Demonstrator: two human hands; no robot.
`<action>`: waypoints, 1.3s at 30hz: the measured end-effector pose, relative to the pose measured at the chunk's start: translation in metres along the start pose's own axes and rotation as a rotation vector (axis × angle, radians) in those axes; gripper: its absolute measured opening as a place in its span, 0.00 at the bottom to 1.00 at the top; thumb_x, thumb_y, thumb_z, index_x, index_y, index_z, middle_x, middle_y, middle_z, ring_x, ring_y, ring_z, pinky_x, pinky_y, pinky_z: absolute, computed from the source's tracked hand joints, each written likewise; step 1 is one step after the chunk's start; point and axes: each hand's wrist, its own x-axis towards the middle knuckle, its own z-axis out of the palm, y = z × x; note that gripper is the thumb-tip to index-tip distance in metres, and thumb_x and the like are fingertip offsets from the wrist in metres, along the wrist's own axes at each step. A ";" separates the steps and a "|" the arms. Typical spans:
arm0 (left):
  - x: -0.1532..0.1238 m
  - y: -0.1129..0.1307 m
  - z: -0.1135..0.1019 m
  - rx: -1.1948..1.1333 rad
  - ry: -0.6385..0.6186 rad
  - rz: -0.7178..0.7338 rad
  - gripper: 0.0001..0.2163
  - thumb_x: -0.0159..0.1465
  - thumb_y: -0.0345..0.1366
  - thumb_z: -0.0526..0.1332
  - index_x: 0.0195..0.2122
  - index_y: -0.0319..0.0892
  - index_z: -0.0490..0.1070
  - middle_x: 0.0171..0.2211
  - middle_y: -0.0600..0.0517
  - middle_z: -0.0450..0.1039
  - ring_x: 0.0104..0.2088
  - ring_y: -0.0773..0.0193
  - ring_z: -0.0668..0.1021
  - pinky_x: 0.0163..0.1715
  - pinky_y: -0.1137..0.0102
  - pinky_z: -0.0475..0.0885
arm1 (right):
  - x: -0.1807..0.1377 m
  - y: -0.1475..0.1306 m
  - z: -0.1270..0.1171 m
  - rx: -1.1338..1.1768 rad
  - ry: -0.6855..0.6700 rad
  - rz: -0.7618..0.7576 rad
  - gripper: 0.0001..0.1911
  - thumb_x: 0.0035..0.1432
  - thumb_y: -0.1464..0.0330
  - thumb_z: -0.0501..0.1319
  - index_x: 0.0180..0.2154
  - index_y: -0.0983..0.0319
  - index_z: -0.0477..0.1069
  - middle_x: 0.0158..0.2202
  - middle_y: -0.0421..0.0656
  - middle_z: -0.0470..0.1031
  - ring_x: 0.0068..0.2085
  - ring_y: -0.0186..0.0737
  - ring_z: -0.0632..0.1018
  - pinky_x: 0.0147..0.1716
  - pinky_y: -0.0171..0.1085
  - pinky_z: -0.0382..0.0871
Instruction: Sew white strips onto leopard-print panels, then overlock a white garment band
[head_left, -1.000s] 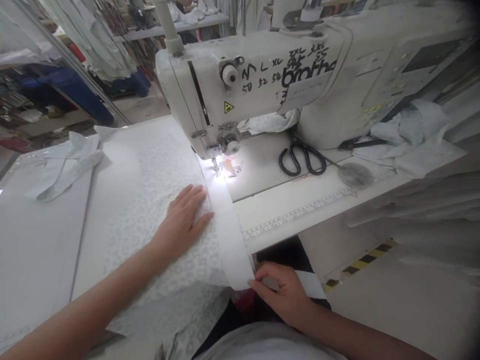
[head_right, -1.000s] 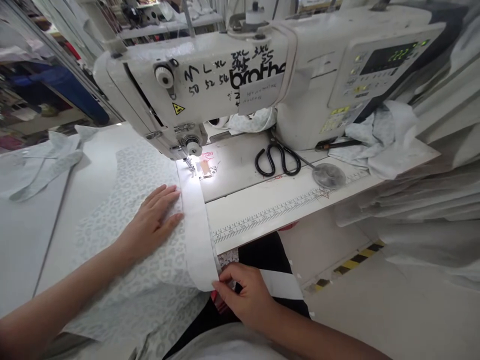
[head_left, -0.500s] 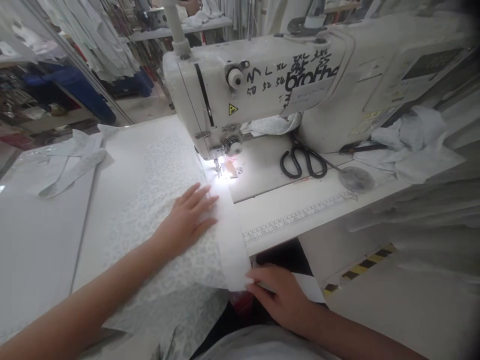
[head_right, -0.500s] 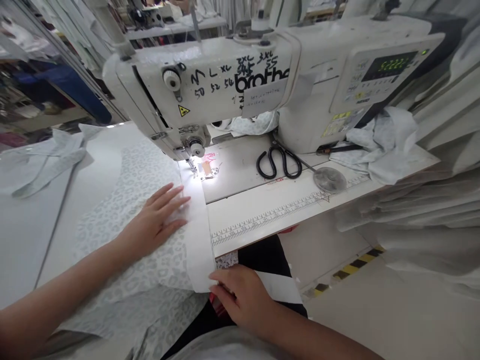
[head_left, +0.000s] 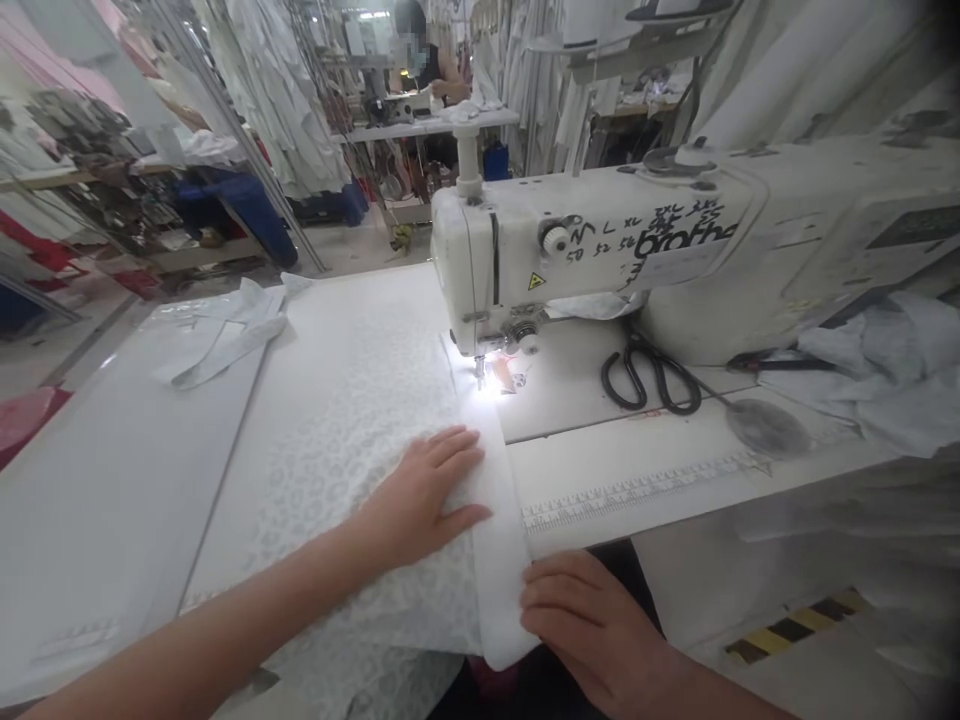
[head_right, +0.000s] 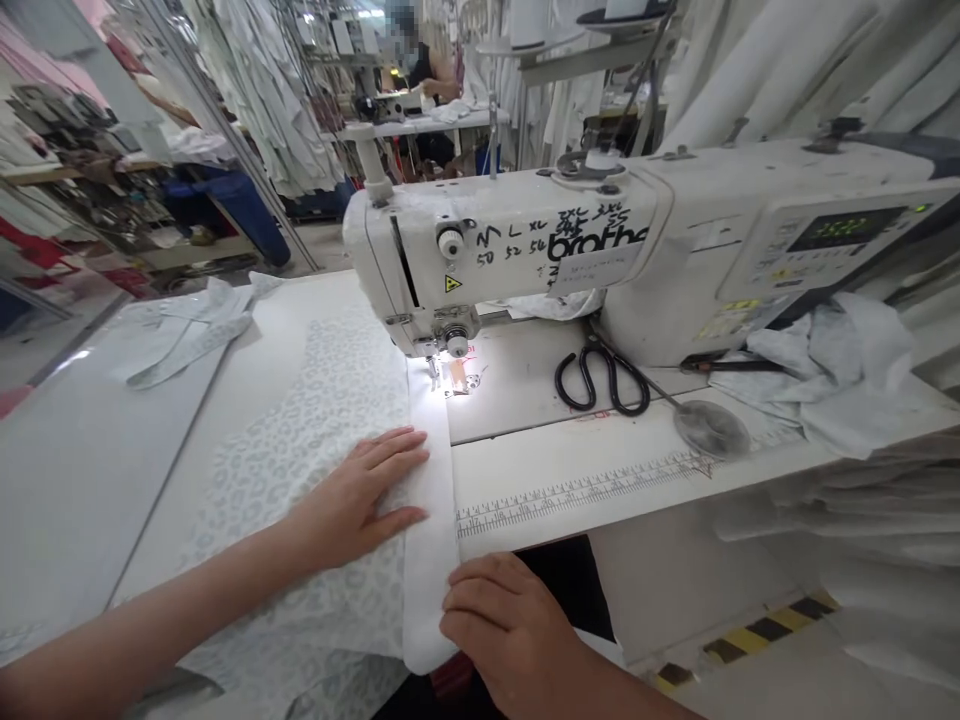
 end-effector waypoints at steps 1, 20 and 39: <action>0.002 -0.002 -0.001 0.007 0.006 0.003 0.24 0.62 0.49 0.52 0.55 0.43 0.58 0.59 0.46 0.57 0.60 0.52 0.57 0.56 0.52 0.57 | 0.004 0.002 0.000 0.022 -0.002 0.014 0.09 0.59 0.79 0.52 0.38 0.62 0.67 0.34 0.44 0.73 0.40 0.38 0.71 0.41 0.38 0.68; 0.082 -0.081 -0.026 0.085 0.080 0.066 0.21 0.61 0.45 0.54 0.52 0.39 0.60 0.50 0.44 0.64 0.52 0.55 0.66 0.52 0.59 0.61 | 0.098 0.070 -0.012 -0.194 -0.036 0.103 0.11 0.56 0.80 0.52 0.29 0.65 0.71 0.30 0.44 0.74 0.34 0.40 0.72 0.34 0.39 0.69; -0.058 0.050 0.032 0.345 0.153 0.428 0.17 0.61 0.24 0.49 0.50 0.35 0.63 0.38 0.45 0.69 0.38 0.57 0.69 0.39 0.59 0.64 | -0.036 0.028 0.047 0.902 0.061 0.667 0.09 0.53 0.69 0.60 0.38 0.61 0.71 0.36 0.42 0.71 0.41 0.39 0.71 0.46 0.40 0.63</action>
